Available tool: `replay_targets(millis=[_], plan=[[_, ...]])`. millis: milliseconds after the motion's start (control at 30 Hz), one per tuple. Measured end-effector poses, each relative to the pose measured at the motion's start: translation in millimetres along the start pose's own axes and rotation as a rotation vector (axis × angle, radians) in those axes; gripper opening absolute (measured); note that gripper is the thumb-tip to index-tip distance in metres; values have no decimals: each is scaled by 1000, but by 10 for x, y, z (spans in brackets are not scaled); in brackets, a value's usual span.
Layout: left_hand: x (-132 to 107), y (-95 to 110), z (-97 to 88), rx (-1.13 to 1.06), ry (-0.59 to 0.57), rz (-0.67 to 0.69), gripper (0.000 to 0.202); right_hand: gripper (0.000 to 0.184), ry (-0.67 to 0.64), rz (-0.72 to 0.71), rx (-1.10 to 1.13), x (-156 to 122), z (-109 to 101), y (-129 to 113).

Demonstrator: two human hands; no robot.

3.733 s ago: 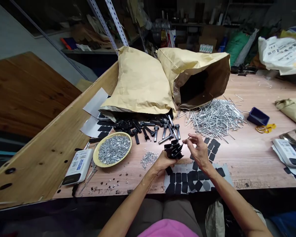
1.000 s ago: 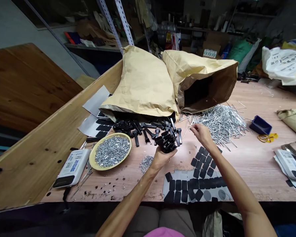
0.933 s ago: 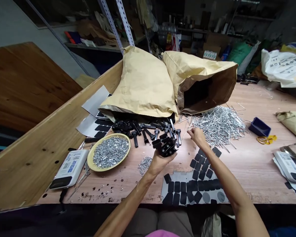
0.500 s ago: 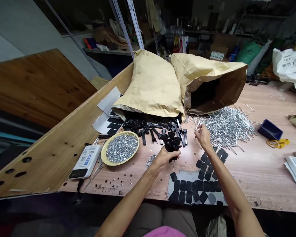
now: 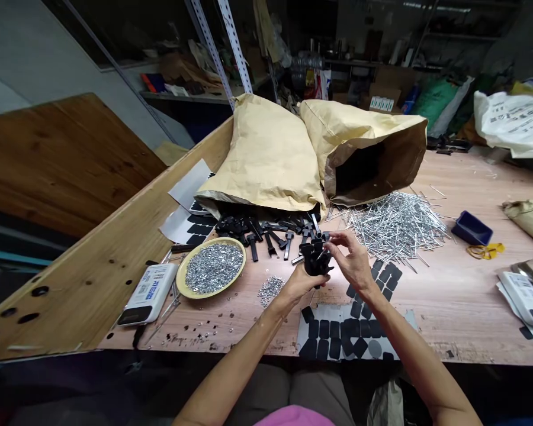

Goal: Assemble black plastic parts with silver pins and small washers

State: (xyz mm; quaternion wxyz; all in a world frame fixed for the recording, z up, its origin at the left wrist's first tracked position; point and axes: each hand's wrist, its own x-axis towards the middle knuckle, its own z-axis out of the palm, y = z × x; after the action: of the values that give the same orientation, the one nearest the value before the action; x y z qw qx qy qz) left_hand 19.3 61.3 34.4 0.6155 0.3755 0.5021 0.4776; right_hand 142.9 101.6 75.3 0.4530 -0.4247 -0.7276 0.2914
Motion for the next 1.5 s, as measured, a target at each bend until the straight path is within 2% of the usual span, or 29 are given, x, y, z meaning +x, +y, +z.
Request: replay_targets(millis=[100, 200, 267, 300, 367, 433, 533, 600, 700, 800, 900, 967, 1067, 1133, 1200, 1300, 1367, 1500], plan=[[5, 1, -6, 1, 43, 19, 15, 22, -82, -17, -57, 10, -104, 78], [-9, -3, -43, -12, 105, 60, 14, 26, 22, 48, -152, 113, -350, 275], [-22, -5, -78, -18, 147, 65, 16, 25, 95, 164, -295, 201, -499, 471], [-26, -6, -92, -20, 156, 61, 17, 24, 78, 227, -399, 239, -543, 574], [-28, -10, -106, -21, 156, 57, 19, 22, -64, 320, -656, 295, -551, 761], [-20, -23, -94, -21, 157, 66, 19, 22, -226, 358, -898, 333, -473, 899], [-5, -67, -34, 12, 113, 72, 15, 23, -311, 388, -1074, 398, -293, 1020], [0, -101, 12, 65, 86, 90, 11, 20, -311, 411, -1087, 457, -183, 1078], [3, -116, 45, 136, 111, 123, 9, 22, -309, 438, -1088, 556, -58, 1151], [15, -81, 9, 100, 88, 104, 10, 22, -289, 482, -1062, 633, -7, 1160], [52, -64, -64, 46, 61, 76, 17, 22, -256, 549, -1020, 656, -82, 1056], [89, -92, -95, 48, 49, 79, 17, 25, -213, 536, -933, 635, -195, 936], [144, -165, -77, 43, 32, 91, 21, 27, -60, 390, -640, 578, -377, 752], [162, -200, -37, 37, 34, 90, 22, 26, 14, 304, -521, 551, -457, 666], [157, -207, -11, 35, 51, 84, 17, 25, -31, 299, -604, 538, -489, 625], [110, -170, -59, 8, 87, 71, 14, 27, -222, 375, -828, 517, -454, 634], [75, -128, -140, -20, 131, 65, 16, 27, -321, 406, -879, 489, -373, 664], [50, -71, -279, -43, 247, 56, 19, 27, -415, 418, -856, 468, -92, 731]])
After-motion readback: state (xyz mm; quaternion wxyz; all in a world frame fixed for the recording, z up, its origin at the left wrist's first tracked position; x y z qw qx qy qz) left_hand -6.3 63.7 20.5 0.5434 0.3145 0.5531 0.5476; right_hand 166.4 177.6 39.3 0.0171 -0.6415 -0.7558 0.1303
